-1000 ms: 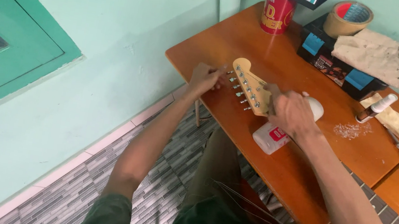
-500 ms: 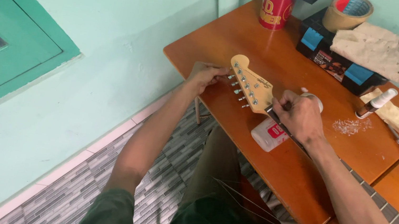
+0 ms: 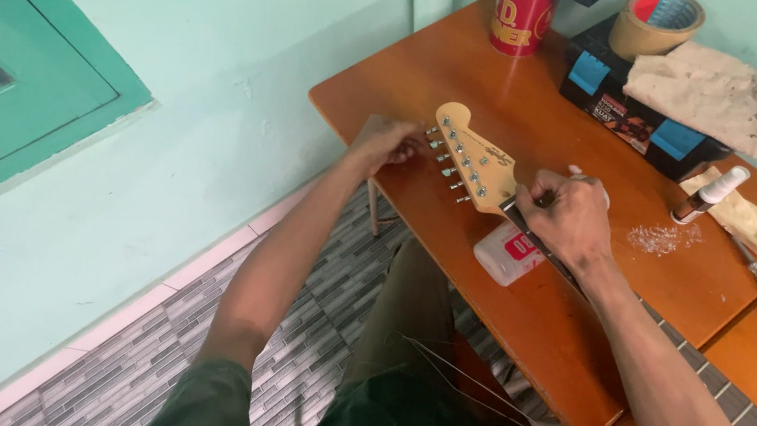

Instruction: Tightening the screws and winding the tuning pegs on a guitar headstock using a screwdriver and a string winder.

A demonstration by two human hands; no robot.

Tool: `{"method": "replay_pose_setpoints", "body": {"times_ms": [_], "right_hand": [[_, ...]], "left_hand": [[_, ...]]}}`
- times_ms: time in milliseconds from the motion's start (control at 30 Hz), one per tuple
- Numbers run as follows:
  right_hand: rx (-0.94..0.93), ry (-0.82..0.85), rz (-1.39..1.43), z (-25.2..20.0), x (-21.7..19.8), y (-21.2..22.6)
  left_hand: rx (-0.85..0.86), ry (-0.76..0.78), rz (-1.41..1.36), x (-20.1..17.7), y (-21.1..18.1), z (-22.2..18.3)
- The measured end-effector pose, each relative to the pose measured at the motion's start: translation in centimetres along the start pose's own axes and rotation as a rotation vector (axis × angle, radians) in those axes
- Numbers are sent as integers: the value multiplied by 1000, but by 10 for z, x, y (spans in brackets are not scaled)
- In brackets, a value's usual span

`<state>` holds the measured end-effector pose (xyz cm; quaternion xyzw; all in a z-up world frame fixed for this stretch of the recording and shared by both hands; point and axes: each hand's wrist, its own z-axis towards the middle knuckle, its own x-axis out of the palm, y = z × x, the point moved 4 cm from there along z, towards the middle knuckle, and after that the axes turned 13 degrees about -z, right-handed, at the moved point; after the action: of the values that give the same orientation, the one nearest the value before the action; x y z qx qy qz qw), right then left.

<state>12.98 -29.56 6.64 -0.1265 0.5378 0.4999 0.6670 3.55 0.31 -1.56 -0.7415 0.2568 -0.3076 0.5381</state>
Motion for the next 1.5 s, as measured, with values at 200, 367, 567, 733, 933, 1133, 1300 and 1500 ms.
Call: {"method": "replay_pose_setpoints", "body": {"times_ms": [200, 367, 567, 733, 933, 1133, 1300, 1500], "right_hand": [[-1, -6, 15, -1, -2, 2], [-23, 8, 18, -1, 3, 0], [-7, 11, 36, 0, 14, -8], [28, -15, 57, 2, 23, -16], [22, -12, 42, 4, 19, -15], [-8, -13, 63, 2, 22, -11], [7, 0, 89, 3, 15, -3], [0, -8, 91, 1, 14, -8]], "left_hand": [[707, 106, 678, 13, -22, -15], [1015, 175, 1242, 12, -8, -11], [193, -16, 161, -1, -6, -11], [222, 21, 68, 3, -5, -5], [1378, 291, 1495, 6, 4, -5], [365, 171, 329, -12, 6, 7], [261, 134, 61, -7, 5, 1], [1218, 303, 1529, 4, 19, 11]]}}
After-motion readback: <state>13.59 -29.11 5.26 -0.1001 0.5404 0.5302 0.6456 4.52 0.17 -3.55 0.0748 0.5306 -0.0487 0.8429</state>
